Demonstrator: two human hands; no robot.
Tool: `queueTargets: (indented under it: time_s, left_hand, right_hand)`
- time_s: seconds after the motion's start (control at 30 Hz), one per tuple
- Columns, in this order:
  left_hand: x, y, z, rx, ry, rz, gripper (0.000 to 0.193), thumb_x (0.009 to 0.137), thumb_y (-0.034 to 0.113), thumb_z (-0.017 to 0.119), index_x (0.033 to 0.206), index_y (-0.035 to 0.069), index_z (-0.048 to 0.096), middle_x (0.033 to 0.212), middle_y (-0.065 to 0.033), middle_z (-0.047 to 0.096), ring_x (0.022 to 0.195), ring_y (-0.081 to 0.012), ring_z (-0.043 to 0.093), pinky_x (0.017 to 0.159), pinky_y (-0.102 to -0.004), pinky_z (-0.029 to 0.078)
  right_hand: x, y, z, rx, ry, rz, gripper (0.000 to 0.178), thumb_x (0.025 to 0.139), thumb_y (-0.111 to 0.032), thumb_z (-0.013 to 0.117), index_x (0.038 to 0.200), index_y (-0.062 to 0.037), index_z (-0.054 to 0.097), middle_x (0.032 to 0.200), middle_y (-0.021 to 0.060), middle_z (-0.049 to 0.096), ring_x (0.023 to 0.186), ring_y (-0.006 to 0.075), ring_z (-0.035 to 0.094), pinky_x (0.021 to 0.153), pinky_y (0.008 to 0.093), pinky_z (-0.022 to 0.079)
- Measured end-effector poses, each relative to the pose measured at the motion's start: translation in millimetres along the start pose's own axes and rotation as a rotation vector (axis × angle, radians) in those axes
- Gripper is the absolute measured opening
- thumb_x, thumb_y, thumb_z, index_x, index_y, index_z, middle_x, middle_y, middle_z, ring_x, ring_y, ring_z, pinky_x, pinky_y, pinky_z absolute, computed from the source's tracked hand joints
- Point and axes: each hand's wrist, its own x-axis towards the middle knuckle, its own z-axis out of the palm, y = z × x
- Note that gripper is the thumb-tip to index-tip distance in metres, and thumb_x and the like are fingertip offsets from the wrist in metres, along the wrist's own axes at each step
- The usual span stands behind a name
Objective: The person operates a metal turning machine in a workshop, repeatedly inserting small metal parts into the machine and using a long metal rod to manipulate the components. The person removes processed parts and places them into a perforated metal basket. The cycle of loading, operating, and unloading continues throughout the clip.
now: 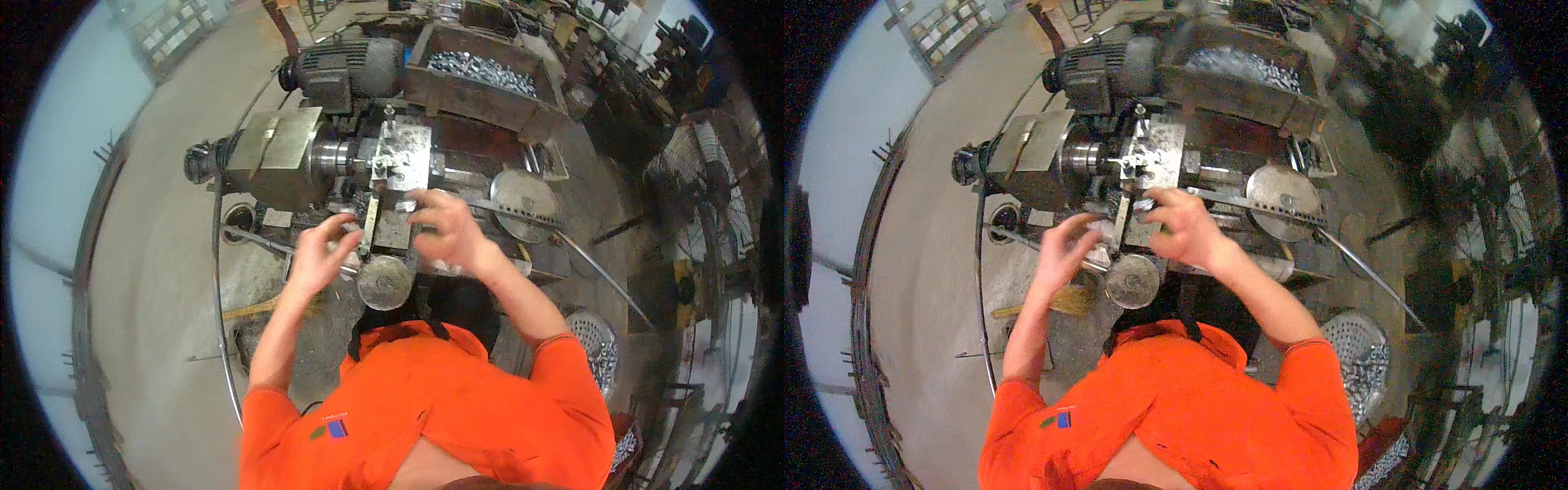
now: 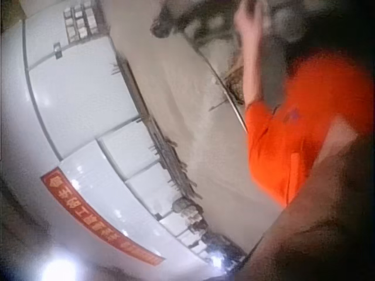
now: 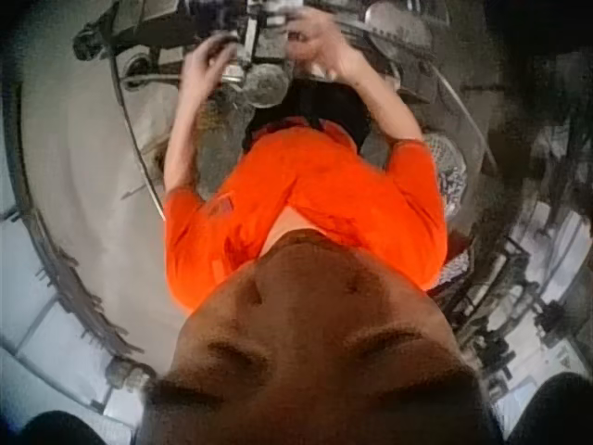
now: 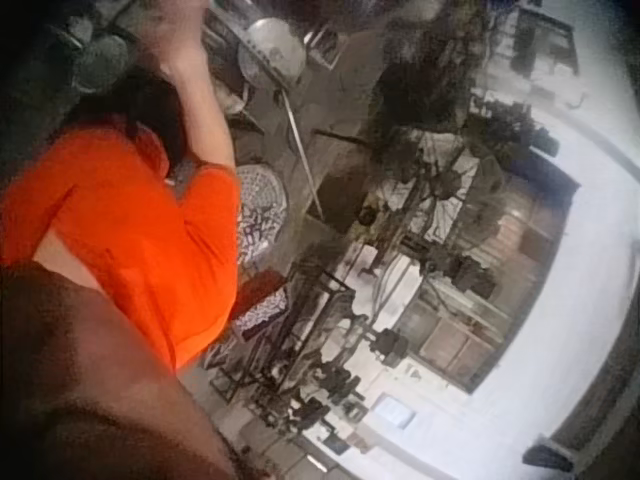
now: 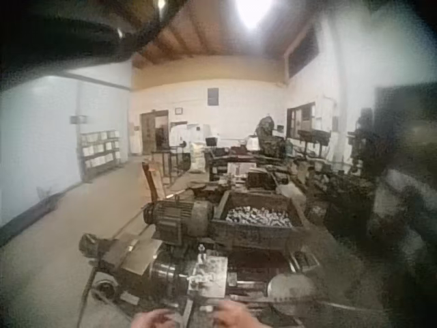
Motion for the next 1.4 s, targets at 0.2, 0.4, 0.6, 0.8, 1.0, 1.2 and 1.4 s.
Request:
queueTargets:
  time_s: [0.2,0.4,0.6,0.8,1.0,1.2,1.4]
  left_hand:
    - [5,22,69,-0.706,-0.253,-0.108,0.030,0.090,0.016,0.055,0.110,-0.006,0.054,0.075,-0.0074,0.063,0.066,-0.0134,0.061,0.063,-0.0257,0.048]
    - [-13,13,87,-1.033,-0.304,-0.374,0.037,0.092,0.022,0.050,0.115,-0.007,0.050,0.091,-0.0109,0.062,0.069,-0.0197,0.063,0.069,-0.0307,0.050]
    - [-15,3,96,-1.219,-0.295,-0.479,0.037,0.093,0.020,0.045,0.117,-0.007,0.046,0.094,-0.0142,0.061,0.075,-0.0222,0.063,0.066,-0.0319,0.052]
    - [-7,-6,107,-1.250,-0.324,-0.502,0.035,0.095,0.021,0.042,0.114,-0.007,0.047,0.090,-0.0154,0.061,0.074,-0.0228,0.063,0.063,-0.0314,0.053]
    - [-1,-5,103,-1.278,-0.347,-0.544,0.036,0.095,0.022,0.041,0.114,-0.007,0.046,0.085,-0.0164,0.062,0.071,-0.0235,0.064,0.063,-0.0306,0.053]
    - [3,-11,85,-1.131,-0.373,-0.530,0.039,0.093,0.023,0.044,0.119,-0.008,0.044,0.080,-0.0183,0.063,0.065,-0.0254,0.064,0.062,-0.0310,0.050]
    - [1,-24,37,-0.928,-0.062,-0.483,0.036,0.087,0.026,0.053,0.108,-0.003,0.054,0.072,-0.0145,0.062,0.061,-0.0216,0.061,0.059,-0.0310,0.049]
  right_hand:
    - [-38,-34,1,0.066,0.005,0.108,0.023,0.056,-0.014,0.059,0.076,-0.0030,0.064,0.103,0.0164,0.056,0.087,0.0320,0.053,0.076,0.0382,0.046]
    - [-59,-37,11,0.202,0.053,0.209,0.027,0.055,-0.010,0.058,0.080,-0.0054,0.067,0.101,0.0158,0.057,0.084,0.0313,0.052,0.073,0.0366,0.044]
    - [-59,-28,17,0.290,0.033,0.303,0.028,0.054,-0.003,0.059,0.080,-0.0080,0.069,0.099,0.0116,0.060,0.079,0.0257,0.053,0.067,0.0323,0.045]
    - [-64,-13,23,0.320,0.060,0.350,0.031,0.054,0.001,0.061,0.082,-0.0082,0.070,0.102,0.0114,0.061,0.078,0.0246,0.055,0.066,0.0317,0.046]
    - [-64,-6,28,0.306,0.048,0.391,0.033,0.054,0.000,0.062,0.083,-0.0103,0.070,0.102,0.0116,0.062,0.086,0.0257,0.057,0.073,0.0328,0.046]
    - [-56,16,8,0.293,-0.058,0.360,0.033,0.052,-0.010,0.060,0.084,-0.0092,0.069,0.101,0.0119,0.062,0.088,0.0280,0.057,0.076,0.0343,0.046]
    - [9,113,-75,-0.152,0.067,0.189,0.022,0.054,-0.014,0.065,0.076,-0.0149,0.070,0.101,0.0152,0.061,0.094,0.0318,0.057,0.081,0.0415,0.047]
